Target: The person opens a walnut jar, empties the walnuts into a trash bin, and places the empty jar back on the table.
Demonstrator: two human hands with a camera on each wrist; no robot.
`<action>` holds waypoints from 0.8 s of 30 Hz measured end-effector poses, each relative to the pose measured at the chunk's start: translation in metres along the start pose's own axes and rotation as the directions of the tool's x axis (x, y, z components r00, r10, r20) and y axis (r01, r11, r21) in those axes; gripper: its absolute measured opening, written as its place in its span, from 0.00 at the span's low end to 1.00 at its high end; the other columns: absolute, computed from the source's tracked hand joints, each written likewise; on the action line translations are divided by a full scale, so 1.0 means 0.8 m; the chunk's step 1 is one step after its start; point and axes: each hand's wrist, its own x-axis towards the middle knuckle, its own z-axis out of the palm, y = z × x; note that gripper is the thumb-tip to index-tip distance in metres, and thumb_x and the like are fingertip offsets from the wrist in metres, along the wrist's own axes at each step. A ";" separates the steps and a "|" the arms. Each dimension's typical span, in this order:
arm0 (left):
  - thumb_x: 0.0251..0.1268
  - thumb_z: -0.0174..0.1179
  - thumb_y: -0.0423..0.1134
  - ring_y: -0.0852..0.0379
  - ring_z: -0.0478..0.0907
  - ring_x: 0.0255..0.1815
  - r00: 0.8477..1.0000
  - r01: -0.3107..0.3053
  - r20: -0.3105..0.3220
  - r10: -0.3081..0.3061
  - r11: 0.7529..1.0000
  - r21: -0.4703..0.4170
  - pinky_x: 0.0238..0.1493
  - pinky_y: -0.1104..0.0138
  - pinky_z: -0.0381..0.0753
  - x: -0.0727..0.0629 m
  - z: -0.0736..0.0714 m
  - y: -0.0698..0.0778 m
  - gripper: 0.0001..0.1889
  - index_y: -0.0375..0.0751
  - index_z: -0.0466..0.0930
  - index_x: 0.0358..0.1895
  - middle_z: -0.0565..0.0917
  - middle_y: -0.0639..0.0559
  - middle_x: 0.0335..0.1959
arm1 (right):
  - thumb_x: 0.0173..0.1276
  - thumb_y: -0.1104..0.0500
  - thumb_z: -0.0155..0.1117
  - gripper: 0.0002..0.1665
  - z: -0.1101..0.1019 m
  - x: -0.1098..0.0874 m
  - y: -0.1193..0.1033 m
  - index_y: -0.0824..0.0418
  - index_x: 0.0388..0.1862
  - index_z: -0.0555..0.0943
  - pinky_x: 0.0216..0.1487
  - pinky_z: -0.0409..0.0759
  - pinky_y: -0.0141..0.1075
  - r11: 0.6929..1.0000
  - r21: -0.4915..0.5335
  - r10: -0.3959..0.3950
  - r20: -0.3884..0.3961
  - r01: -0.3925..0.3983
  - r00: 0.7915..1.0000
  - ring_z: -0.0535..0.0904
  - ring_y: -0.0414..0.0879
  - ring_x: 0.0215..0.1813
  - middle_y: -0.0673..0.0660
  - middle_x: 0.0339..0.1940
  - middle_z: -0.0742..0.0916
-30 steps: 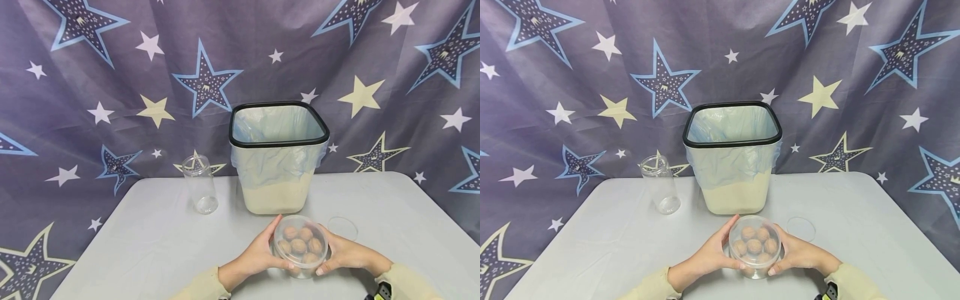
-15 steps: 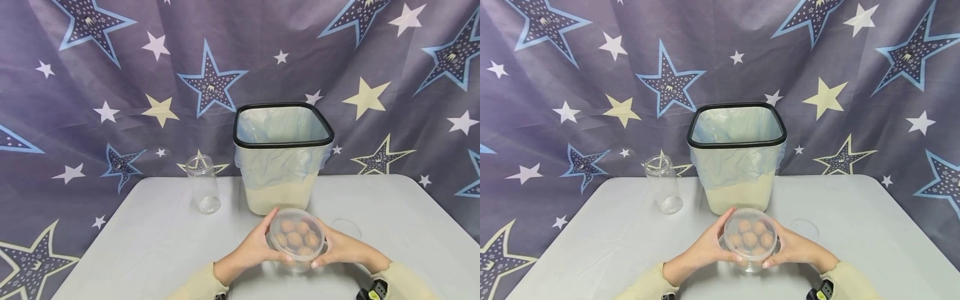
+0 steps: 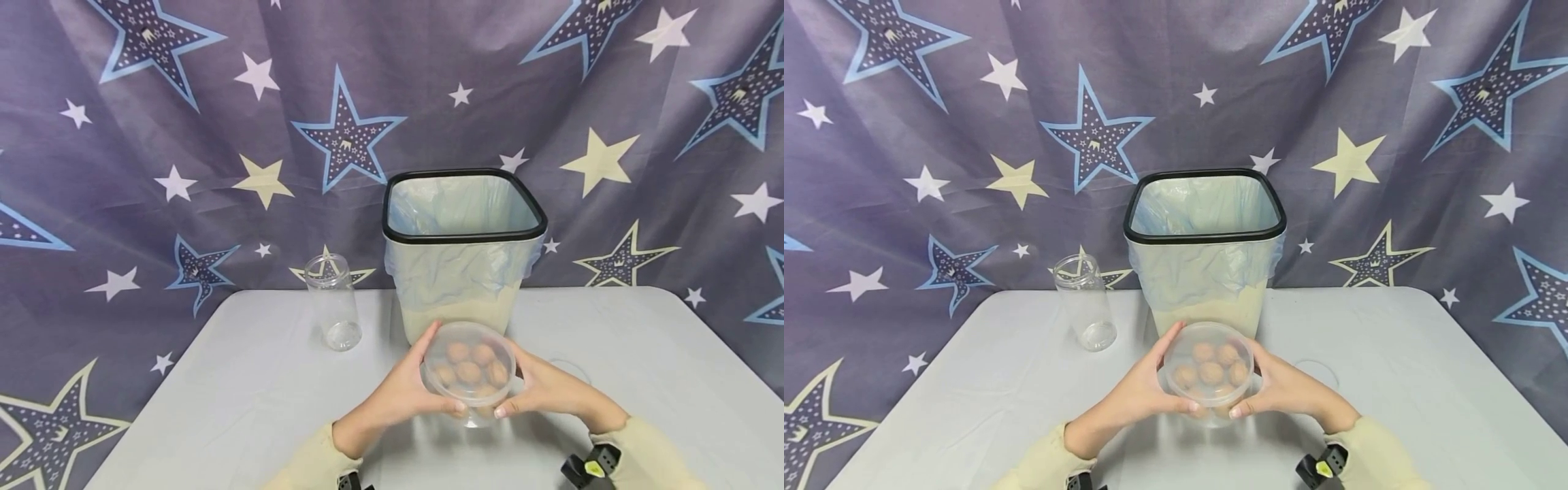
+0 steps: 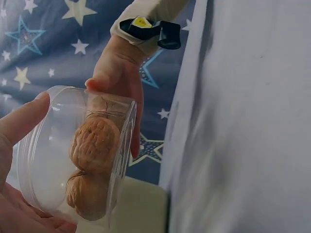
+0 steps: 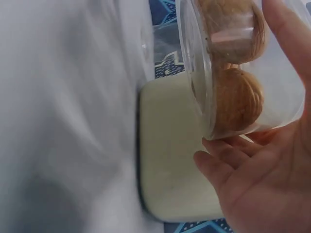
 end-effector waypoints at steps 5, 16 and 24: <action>0.35 0.78 0.37 0.49 0.48 0.74 1.000 0.002 -0.022 -0.001 1.000 0.029 0.71 0.48 0.47 -0.002 -0.010 0.011 0.64 0.46 0.40 0.76 0.48 0.46 0.76 | 0.47 0.56 0.77 0.62 0.003 0.014 -0.008 0.65 0.74 0.50 0.62 0.64 0.29 0.998 0.049 -0.029 0.005 0.029 1.000 0.63 0.52 0.68 0.69 0.69 0.65; 0.31 0.79 0.37 0.47 0.51 0.73 0.995 -0.033 -0.085 0.043 0.993 0.116 0.70 0.49 0.52 -0.006 -0.026 0.030 0.65 0.47 0.41 0.76 0.50 0.44 0.75 | 0.50 0.55 0.77 0.61 0.009 0.036 -0.026 0.63 0.74 0.49 0.62 0.64 0.27 0.987 0.144 -0.074 0.005 0.072 0.997 0.64 0.45 0.68 0.67 0.70 0.64; 0.32 0.79 0.35 0.49 0.52 0.73 0.989 -0.064 -0.125 0.076 0.993 0.098 0.71 0.52 0.51 -0.008 -0.033 0.038 0.64 0.42 0.43 0.76 0.54 0.45 0.74 | 0.50 0.56 0.77 0.60 0.015 0.046 -0.032 0.65 0.74 0.50 0.63 0.63 0.26 0.967 0.227 -0.110 -0.027 0.114 0.994 0.64 0.38 0.67 0.68 0.69 0.64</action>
